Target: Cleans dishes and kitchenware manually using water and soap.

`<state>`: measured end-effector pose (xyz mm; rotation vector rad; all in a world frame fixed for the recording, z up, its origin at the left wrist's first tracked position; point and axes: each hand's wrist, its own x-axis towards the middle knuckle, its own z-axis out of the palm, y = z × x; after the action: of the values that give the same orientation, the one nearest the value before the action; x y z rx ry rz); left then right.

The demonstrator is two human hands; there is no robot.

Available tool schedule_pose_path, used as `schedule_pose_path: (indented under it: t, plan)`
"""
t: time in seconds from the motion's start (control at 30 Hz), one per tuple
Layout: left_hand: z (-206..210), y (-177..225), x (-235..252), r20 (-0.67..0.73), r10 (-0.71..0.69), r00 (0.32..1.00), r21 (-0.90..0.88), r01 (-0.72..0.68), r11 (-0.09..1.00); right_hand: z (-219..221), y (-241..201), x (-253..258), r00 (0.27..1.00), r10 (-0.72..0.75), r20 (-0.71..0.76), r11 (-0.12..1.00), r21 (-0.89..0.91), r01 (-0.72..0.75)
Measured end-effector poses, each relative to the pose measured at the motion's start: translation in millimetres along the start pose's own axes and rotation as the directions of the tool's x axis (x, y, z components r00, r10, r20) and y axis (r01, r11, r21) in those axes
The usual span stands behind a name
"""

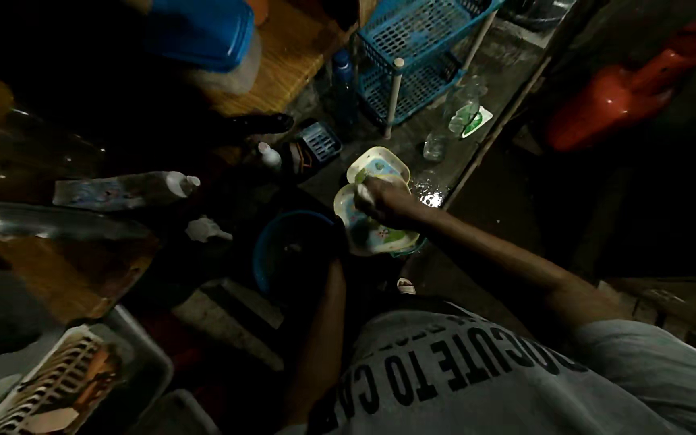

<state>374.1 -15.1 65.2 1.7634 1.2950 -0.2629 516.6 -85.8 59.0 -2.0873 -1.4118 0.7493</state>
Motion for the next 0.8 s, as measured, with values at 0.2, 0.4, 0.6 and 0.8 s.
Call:
schedule_pose_path:
  t: [0.2,0.4,0.6,0.8]
  plan:
    - [46.1,-59.9,65.6,0.066,0.057,0.996,-0.585,-0.008,0.811,62.2,17.6,-2.8,0.956,-0.036,0.290,0.947,-0.296,0.126]
    - [31.1,-37.8,64.8,-0.062,-0.054,0.997,-0.555,0.010,0.832,79.5,8.6,-13.4,0.946,-0.193,0.262,0.875,-0.390,0.287]
    - [32.0,-49.1,73.7,-0.125,0.027,0.992,-0.651,-0.102,0.752,71.5,27.6,-30.0,0.885,-0.461,0.065,0.815,-0.363,0.452]
    - [30.4,-56.1,73.6,-0.097,0.006,0.995,-0.699,-0.073,0.711,39.6,62.3,-40.5,0.859,-0.489,0.153,0.757,-0.414,0.505]
